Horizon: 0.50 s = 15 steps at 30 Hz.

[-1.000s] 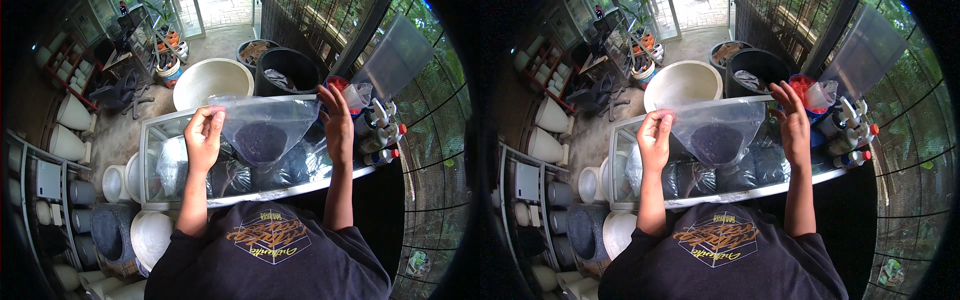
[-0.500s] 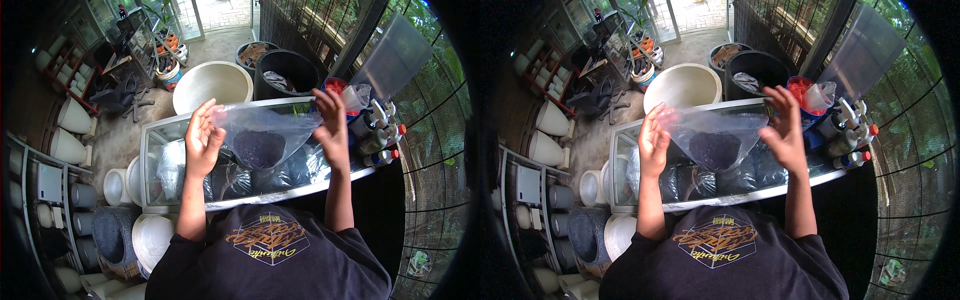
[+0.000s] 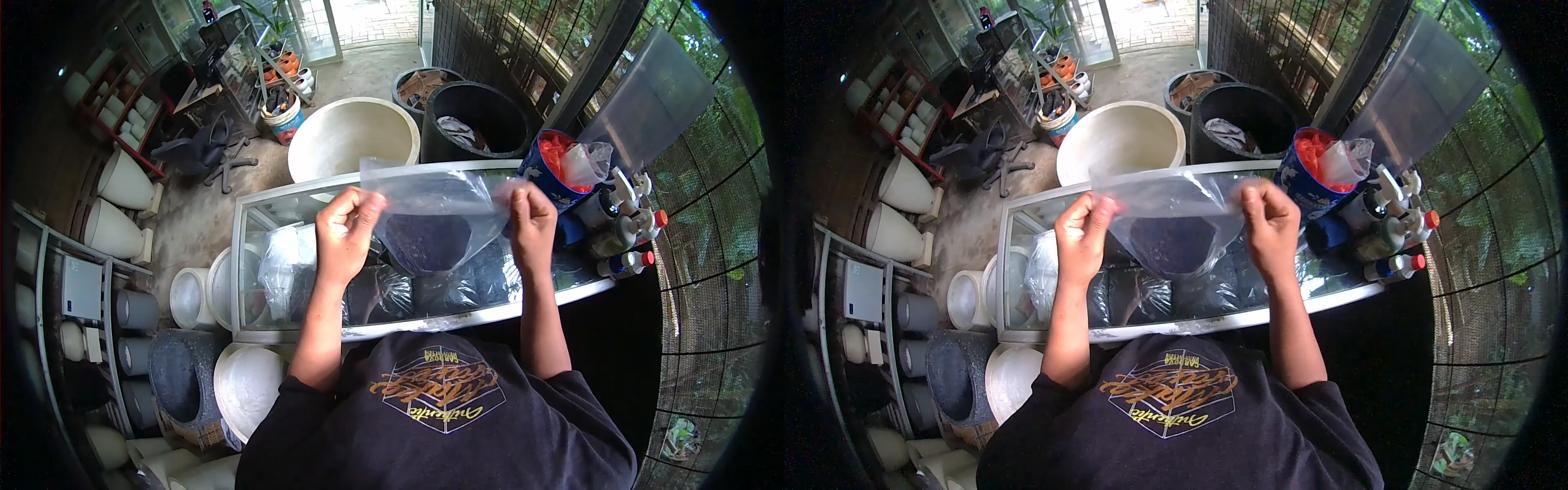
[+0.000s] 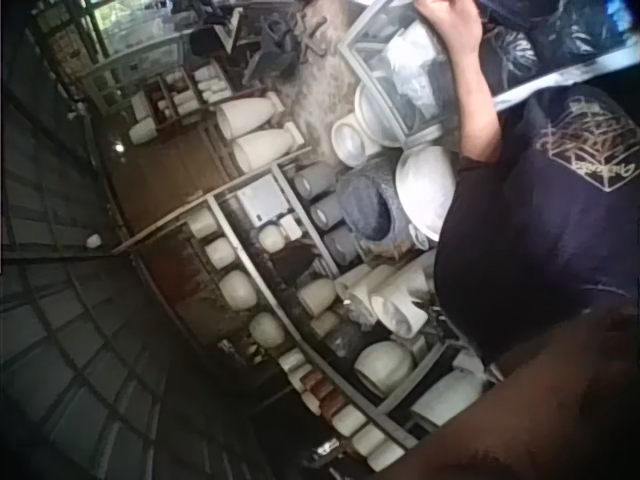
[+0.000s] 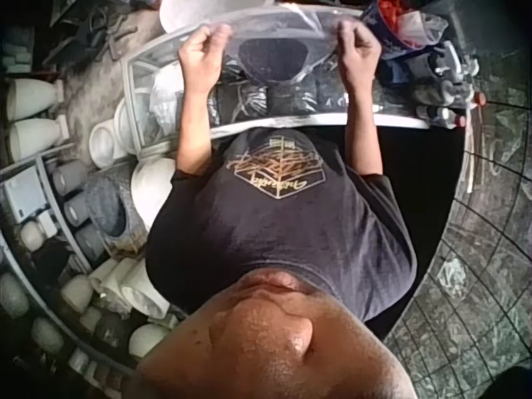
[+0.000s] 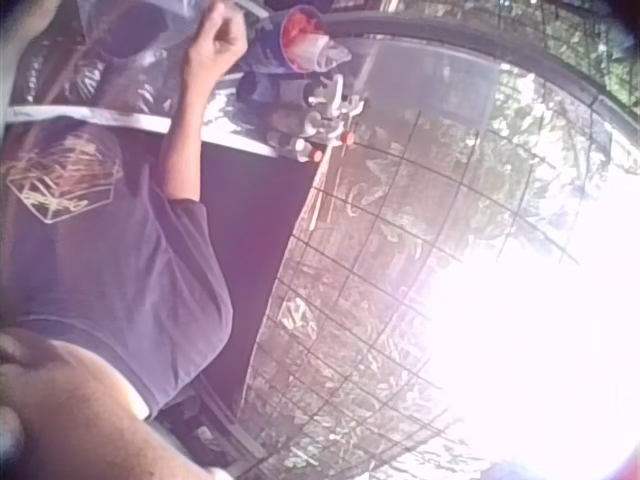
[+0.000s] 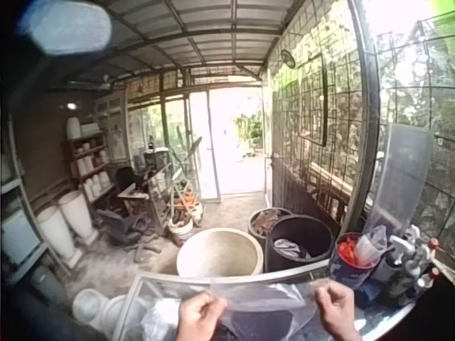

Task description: The person scoops dark soil from a wooden crate using a small green trowel and transfers it into a clear plastic bag held in the left hand. After filling the bag, the person moves to a glass display counter and seals the bag.

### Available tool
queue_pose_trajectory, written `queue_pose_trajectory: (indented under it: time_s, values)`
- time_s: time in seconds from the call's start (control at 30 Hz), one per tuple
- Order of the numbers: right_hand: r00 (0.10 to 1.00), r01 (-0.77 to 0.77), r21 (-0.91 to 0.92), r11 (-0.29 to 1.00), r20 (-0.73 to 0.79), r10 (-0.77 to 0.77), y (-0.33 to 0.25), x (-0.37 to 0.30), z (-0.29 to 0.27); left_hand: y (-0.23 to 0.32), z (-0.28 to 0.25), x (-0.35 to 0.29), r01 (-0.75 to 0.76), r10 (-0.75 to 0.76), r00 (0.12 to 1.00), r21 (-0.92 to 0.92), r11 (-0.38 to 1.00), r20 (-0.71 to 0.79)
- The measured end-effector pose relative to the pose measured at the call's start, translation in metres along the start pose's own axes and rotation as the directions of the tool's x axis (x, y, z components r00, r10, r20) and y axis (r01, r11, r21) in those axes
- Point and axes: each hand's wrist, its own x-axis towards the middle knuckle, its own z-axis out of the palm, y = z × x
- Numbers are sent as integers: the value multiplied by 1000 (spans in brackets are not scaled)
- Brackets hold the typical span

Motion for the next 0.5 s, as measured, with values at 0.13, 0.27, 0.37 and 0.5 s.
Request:
queue_pose_trajectory:
  time_s: [0.13, 0.27, 0.37, 0.5]
  values:
    - [991, 67, 118, 991, 106, -79, -27, 16, -3, 29, -5, 15, -79, 62, 992, -156, 985, -111]
    - [955, 31, 45, 999, 292, -43, -24, 9, -4, 25, 2, 7, 14, -12, 1000, -166, 986, 9]
    - [996, 9, 7, 1000, 87, -9, -25, 5, 5, 4, -12, 4, -23, 11, 991, 88, 996, 134]
    - [970, 226, 131, 965, 66, -236, -28, 12, 21, 25, -4, 10, -117, 115, 990, -24, 993, -77]
